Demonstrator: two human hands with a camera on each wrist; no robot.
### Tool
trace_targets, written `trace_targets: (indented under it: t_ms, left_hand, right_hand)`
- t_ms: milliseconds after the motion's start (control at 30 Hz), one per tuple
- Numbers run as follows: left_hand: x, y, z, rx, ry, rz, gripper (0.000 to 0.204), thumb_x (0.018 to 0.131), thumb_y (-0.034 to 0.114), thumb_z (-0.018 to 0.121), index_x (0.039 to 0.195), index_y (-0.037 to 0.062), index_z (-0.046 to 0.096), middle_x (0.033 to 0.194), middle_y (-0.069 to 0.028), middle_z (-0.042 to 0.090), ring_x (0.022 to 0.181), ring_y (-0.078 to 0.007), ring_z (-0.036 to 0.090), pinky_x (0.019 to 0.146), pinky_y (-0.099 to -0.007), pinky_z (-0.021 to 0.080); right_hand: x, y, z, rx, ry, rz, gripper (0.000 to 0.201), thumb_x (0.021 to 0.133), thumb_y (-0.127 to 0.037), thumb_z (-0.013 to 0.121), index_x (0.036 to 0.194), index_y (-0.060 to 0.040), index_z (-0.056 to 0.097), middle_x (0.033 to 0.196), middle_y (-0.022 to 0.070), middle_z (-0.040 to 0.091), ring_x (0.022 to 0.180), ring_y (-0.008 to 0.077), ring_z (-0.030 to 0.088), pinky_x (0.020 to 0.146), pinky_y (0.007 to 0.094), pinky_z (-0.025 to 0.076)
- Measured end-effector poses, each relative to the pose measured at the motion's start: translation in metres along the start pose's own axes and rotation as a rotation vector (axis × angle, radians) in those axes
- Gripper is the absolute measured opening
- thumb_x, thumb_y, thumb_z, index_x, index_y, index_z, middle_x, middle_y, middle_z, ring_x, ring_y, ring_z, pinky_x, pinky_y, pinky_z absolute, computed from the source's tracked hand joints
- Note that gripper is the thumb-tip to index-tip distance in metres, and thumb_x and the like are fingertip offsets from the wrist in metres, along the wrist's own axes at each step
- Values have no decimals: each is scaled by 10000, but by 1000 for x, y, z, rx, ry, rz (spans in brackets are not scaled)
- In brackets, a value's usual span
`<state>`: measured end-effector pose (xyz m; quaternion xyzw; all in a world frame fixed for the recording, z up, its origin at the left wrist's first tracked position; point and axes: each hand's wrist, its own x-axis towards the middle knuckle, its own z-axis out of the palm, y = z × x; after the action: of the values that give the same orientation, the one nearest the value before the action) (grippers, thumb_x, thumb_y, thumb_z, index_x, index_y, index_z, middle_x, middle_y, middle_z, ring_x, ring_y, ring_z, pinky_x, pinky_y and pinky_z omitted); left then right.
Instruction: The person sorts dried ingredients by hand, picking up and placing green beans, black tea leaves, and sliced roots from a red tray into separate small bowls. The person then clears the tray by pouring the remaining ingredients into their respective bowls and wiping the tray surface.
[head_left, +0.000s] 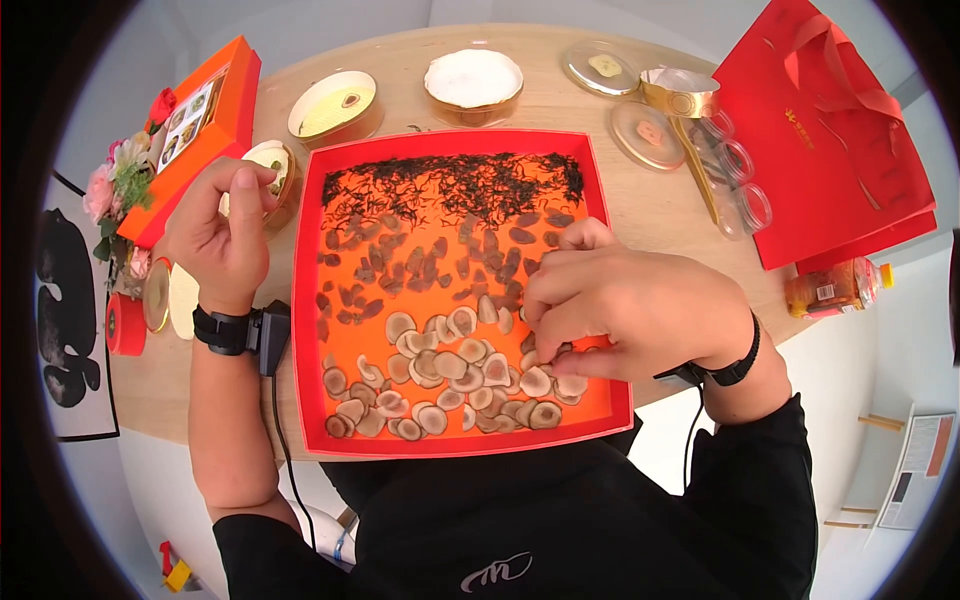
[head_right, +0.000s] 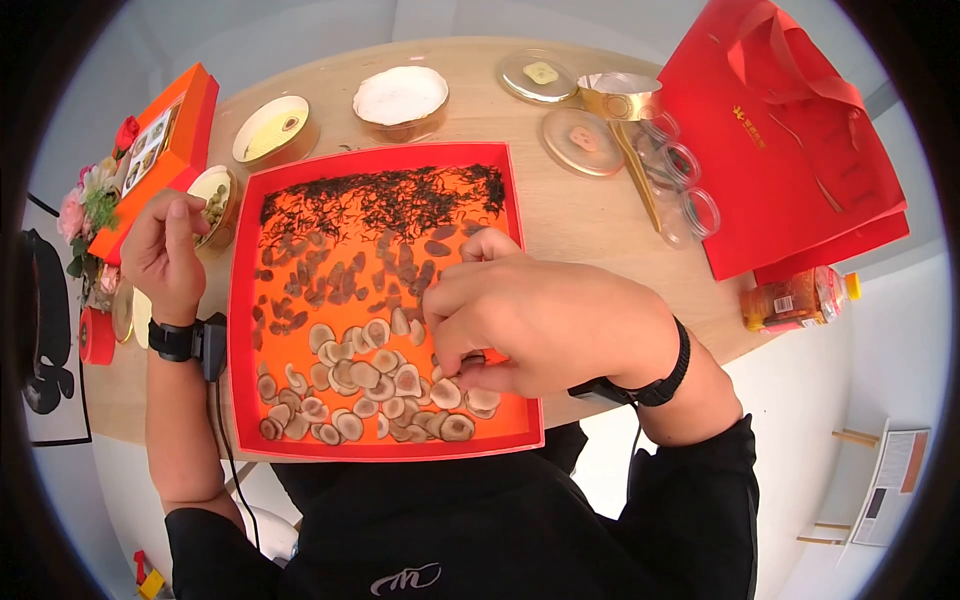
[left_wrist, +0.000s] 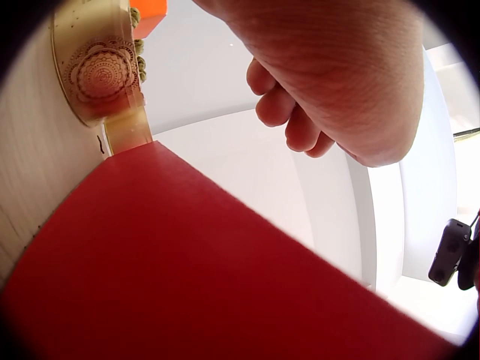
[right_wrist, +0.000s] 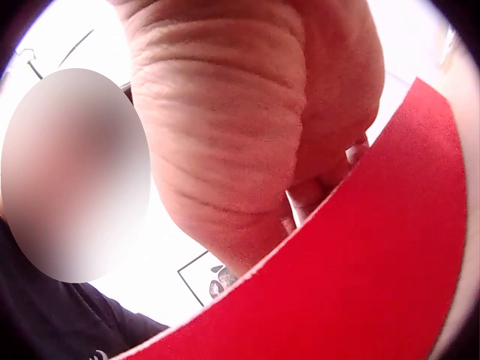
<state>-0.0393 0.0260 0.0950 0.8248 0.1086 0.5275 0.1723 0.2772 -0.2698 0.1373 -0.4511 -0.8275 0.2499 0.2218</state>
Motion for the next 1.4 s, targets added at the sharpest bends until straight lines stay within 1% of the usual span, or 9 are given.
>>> trace_targets:
  t_ms: [167, 300, 500, 567, 767, 1000, 1167, 1267, 1400]
  left_hand:
    - [1, 1, 0, 5, 8, -2, 167, 1183, 32, 705, 1057, -39, 790, 921, -59, 788, 744, -102, 702, 703, -274, 551]
    - [1, 1, 1, -3, 3, 14, 168, 1184, 27, 699, 1057, -39, 789, 915, -57, 783, 742, -103, 700, 699, -275, 545]
    - [0, -2, 1, -3, 11, 1, 167, 1183, 20, 696, 1056, -36, 789, 901, -56, 776, 740, -103, 694, 696, -275, 540]
    - [1, 0, 1, -1, 6, 3, 171, 1185, 26, 697, 1055, -33, 790, 899, -54, 776, 741, -101, 695, 696, -276, 541]
    - [0, 0, 2, -12, 7, -7, 172, 1184, 27, 702, 1047, -31, 789, 890, -52, 776, 735, -100, 694, 691, -276, 540]
    - [1, 0, 2, -2, 11, 8, 168, 1179, 21, 704, 1046, -32, 792, 890, -52, 778, 730, -99, 694, 687, -274, 538]
    - [1, 2, 2, 8, 9, 9, 167, 1178, 22, 708, 1045, -32, 794, 890, -54, 779, 731, -98, 693, 687, -275, 538]
    - [1, 1, 1, 12, -3, 9, 166, 1176, 22, 710, 1045, -31, 796, 892, -58, 783, 736, -97, 694, 692, -276, 540]
    - [1, 2, 2, 10, 2, 6, 162, 1173, 29, 717, 1047, -31, 799, 891, -59, 785, 740, -98, 697, 699, -276, 544]
  right_hand:
    - [0, -10, -11, 93, -236, 120, 168, 831, -157, 997, 885, -125, 841, 947, 6, 726, 931, 249, 681, 1149, 459, 375]
    - [-5, -3, -4, 52, -204, 105, 175, 811, -155, 1002, 887, -128, 847, 951, 3, 733, 929, 248, 683, 1144, 463, 376]
    - [-4, -7, -8, 135, -234, 84, 96, 863, -124, 959, 904, -119, 873, 898, 8, 710, 926, 250, 680, 1126, 463, 395]
    - [-2, -9, -5, 49, -82, 41, 60, 883, -101, 931, 907, -109, 876, 886, 19, 702, 927, 261, 684, 1127, 448, 406]
    - [-3, -4, -8, 65, -246, 22, 42, 894, -74, 898, 919, -101, 878, 920, 39, 709, 937, 272, 679, 1149, 455, 412]
    - [-2, -5, 2, 135, -264, 5, 60, 880, -101, 923, 905, -100, 869, 942, 33, 724, 979, 263, 699, 1160, 468, 421]
    - [-1, -5, 2, 94, -152, 5, 92, 911, -139, 931, 973, -104, 874, 979, 24, 734, 1011, 258, 706, 1147, 465, 430]
    - [-2, -5, 4, 123, -234, -45, 108, 923, -160, 936, 983, -100, 869, 979, 25, 727, 1032, 251, 714, 1142, 453, 434]
    - [4, -9, 6, 35, -211, 5, 139, 924, -187, 947, 949, -89, 851, 978, 29, 718, 1044, 252, 712, 1110, 452, 449]
